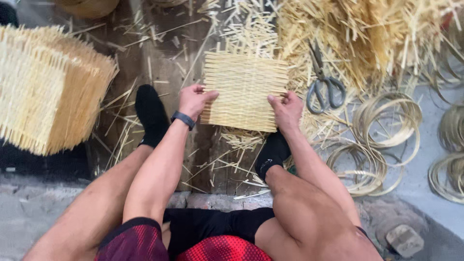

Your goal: The person assembles a circular bamboo frame by cutting bamboo strips with scissors and fitting a woven bamboo mat into a circular base.

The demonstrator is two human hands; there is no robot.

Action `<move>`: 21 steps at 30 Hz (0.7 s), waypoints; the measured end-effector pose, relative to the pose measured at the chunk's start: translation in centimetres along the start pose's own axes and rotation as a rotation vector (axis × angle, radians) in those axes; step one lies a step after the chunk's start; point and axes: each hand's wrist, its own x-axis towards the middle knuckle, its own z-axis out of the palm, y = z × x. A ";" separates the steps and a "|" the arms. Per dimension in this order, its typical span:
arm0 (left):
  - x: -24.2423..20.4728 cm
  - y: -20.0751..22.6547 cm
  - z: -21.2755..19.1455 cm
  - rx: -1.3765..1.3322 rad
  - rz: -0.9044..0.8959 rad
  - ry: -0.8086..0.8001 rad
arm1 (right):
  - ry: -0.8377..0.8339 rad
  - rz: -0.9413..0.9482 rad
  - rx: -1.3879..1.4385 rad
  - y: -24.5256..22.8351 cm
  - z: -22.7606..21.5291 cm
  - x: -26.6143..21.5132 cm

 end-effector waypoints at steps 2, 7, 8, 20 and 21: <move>-0.4 0.3 0.0 -0.018 0.005 0.014 | 0.023 -0.004 -0.141 0.0 -0.2 0.2; -0.8 0.5 0.0 -0.018 0.054 0.016 | 0.115 -0.068 0.152 1.6 -4.9 0.9; -0.7 0.6 -0.1 -0.004 0.023 0.046 | 0.243 -0.185 0.081 1.6 -7.9 1.3; -2.9 2.8 -3.0 0.274 0.683 0.456 | 0.553 -0.132 -1.338 3.1 -28.9 -5.1; -3.7 4.0 -2.4 0.277 0.683 0.459 | 0.606 -0.168 -1.301 2.2 -27.9 -5.4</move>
